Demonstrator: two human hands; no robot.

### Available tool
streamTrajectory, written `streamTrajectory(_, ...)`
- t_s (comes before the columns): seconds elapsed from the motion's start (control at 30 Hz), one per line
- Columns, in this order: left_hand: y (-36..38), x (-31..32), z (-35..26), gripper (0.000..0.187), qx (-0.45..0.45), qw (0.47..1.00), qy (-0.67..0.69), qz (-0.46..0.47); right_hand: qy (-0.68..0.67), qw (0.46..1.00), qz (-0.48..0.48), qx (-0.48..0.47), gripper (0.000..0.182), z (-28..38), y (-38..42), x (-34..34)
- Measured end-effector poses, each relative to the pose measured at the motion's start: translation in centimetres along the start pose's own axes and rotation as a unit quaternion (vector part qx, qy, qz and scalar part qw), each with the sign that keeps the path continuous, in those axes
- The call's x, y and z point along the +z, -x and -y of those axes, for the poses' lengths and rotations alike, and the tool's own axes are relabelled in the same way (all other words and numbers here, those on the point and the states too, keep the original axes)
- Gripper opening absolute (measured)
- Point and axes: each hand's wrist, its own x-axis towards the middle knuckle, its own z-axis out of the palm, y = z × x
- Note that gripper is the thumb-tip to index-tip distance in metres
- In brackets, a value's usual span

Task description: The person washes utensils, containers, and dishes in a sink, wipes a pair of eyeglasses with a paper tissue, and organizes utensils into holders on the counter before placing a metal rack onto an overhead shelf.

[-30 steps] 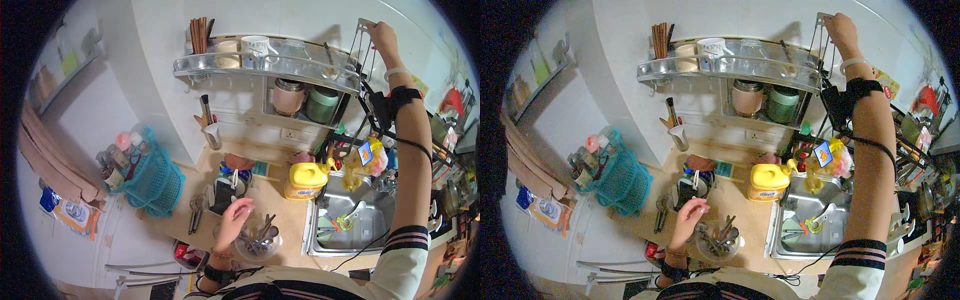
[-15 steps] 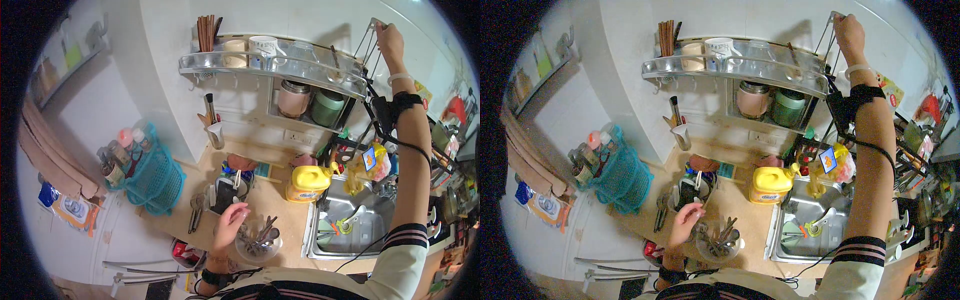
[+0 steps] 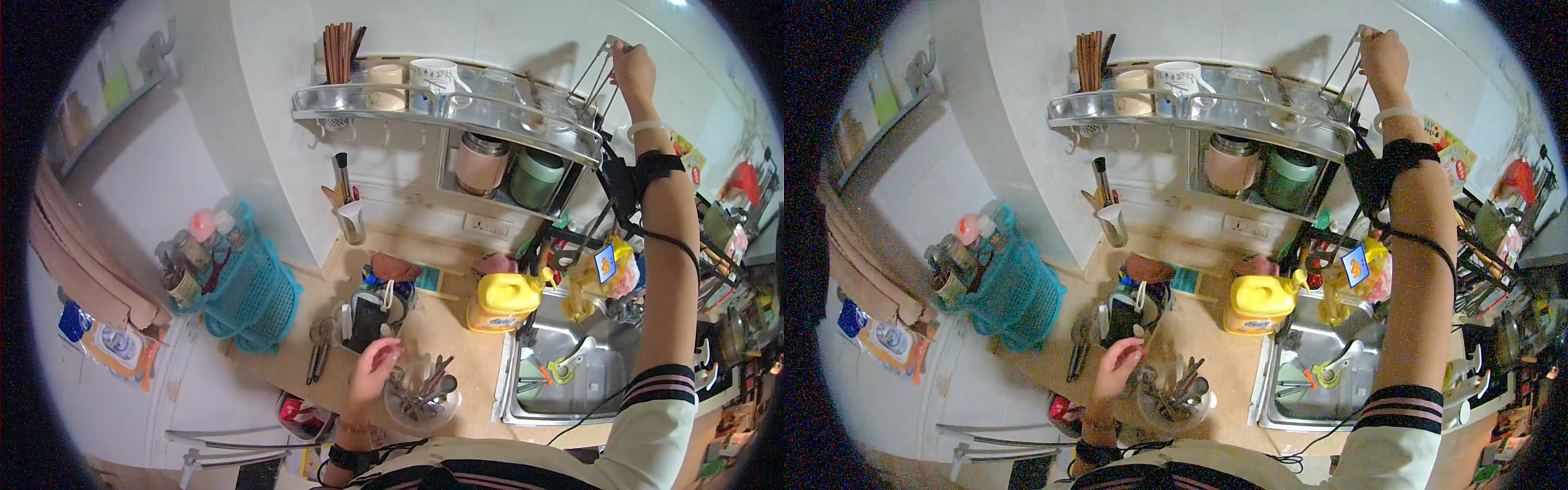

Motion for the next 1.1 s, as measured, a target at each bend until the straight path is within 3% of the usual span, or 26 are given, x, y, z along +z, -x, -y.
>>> streamTrajectory(0.2, 0.3, -0.5, 0.1, 0.022, -0.001, 1.0, 0.011, -0.007, 0.059, 0.993, 0.033, -0.095, 0.039, 1.2, 0.2, 0.7)
streamTrajectory(0.4, 0.9, -1.9, 0.6, 0.022, 0.001, 0.999, 0.007, -0.036, 0.037, 0.995, 0.054, -0.079, 0.038, 1.1, -0.1, 0.5)
streamTrajectory(0.6, 1.4, -2.2, -0.3, 0.023, -0.022, 0.999, 0.009, -0.049, 0.093, 0.983, -0.046, -0.153, 0.038, -0.9, -0.6, 1.7)
streamTrajectory(0.7, 1.4, -1.9, -0.3, 0.023, -0.018, 0.999, 0.014, -0.049, 0.094, 0.974, -0.035, -0.205, 0.038, -1.3, -0.7, 1.6)
streamTrajectory(1.03, 1.4, -1.8, 0.4, 0.023, -0.002, 0.999, 0.039, -0.028, 0.034, 0.985, 0.144, -0.086, 0.033, 1.6, -1.2, 1.7)
streamTrajectory(1.1, 1.6, -2.1, 0.5, 0.023, -0.004, 0.999, 0.028, -0.039, 0.046, 0.985, 0.125, -0.108, 0.033, 0.2, -2.8, 2.1)
